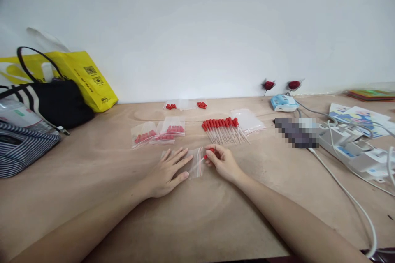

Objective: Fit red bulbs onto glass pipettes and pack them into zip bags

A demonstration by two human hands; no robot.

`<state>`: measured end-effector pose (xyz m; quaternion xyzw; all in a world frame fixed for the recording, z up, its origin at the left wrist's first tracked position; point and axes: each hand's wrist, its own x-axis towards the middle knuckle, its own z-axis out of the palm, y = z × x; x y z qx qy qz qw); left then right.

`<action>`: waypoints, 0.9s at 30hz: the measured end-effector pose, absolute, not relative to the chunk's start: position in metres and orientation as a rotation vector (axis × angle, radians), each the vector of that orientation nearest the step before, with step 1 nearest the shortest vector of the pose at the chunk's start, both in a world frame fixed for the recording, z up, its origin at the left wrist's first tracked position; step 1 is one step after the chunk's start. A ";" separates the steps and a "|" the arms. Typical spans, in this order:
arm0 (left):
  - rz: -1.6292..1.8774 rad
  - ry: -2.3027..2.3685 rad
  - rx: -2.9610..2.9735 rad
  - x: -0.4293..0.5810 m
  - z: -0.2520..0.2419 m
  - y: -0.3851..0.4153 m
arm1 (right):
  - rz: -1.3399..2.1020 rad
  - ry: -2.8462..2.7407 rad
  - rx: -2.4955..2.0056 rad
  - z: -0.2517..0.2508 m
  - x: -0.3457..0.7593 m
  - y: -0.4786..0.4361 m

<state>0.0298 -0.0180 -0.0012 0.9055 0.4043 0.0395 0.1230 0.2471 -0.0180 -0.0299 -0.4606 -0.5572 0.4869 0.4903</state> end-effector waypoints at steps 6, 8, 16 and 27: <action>0.154 1.206 2.632 0.030 -0.003 -0.018 | 1.018 -1.658 -1.183 -0.030 0.259 -0.016; 0.171 1.215 2.625 0.031 -0.003 -0.018 | 0.983 -1.691 -1.202 -0.029 0.257 -0.018; 0.228 1.218 2.601 0.031 -0.007 -0.016 | 0.801 -1.843 -1.306 -0.024 0.240 -0.021; 0.388 1.135 2.583 0.023 0.005 -0.008 | 0.993 -1.793 -1.179 -0.033 0.255 -0.010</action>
